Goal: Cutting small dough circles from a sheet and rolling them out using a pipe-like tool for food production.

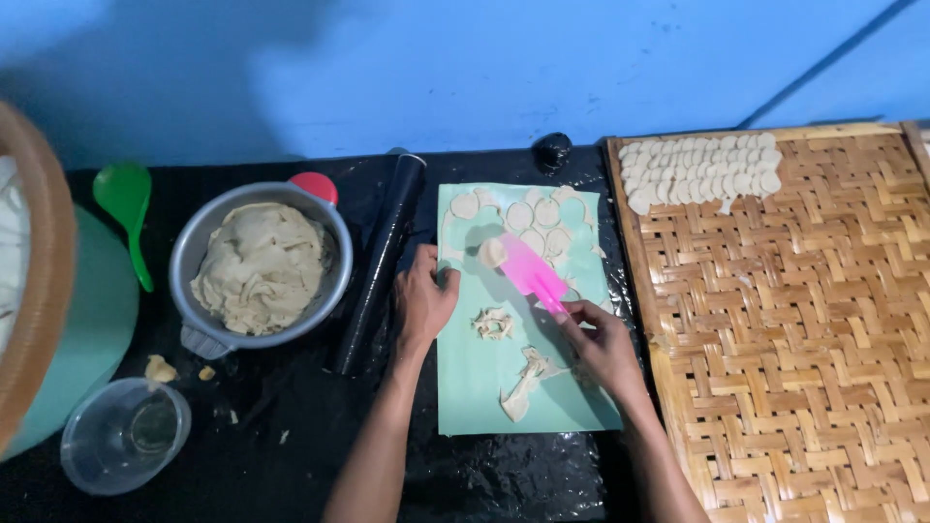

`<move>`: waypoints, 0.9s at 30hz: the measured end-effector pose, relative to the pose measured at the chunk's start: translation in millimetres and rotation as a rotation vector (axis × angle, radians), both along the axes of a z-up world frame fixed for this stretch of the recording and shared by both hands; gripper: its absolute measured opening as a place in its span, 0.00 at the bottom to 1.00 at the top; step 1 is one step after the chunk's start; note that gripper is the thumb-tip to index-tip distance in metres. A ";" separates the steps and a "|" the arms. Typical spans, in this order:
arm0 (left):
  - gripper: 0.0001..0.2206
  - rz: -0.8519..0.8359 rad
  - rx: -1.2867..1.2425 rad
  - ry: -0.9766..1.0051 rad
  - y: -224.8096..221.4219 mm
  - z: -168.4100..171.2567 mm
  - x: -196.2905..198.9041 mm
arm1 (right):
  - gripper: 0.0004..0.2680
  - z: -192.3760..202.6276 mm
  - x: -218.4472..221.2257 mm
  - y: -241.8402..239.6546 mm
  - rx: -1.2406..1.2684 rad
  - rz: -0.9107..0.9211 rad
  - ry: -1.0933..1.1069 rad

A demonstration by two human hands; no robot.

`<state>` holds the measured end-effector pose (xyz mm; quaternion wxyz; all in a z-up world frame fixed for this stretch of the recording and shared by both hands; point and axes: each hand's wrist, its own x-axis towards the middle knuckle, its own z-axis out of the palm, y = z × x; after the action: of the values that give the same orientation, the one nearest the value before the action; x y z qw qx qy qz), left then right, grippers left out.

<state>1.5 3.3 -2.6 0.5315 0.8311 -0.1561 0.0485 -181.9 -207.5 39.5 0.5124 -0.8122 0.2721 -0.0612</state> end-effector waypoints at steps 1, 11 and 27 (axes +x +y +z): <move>0.10 -0.015 0.001 -0.001 0.2 1.7 -0.6 | 0.10 -1.9 -3.9 -5.4 0.001 -0.015 -0.001; 0.10 -0.033 -0.015 -0.056 1.9 1.2 -2.4 | 0.12 -0.9 -44.1 -85.1 -0.428 -0.411 -0.109; 0.10 -0.016 -0.002 -0.066 -0.5 0.4 -2.1 | 0.12 0.5 -21.0 -135.4 -0.763 -0.420 -0.046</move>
<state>-0.6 2.8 -2.2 0.5273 0.8273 -0.1800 0.0718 -202.8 -342.9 40.0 0.1578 -0.8688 0.3778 -0.2785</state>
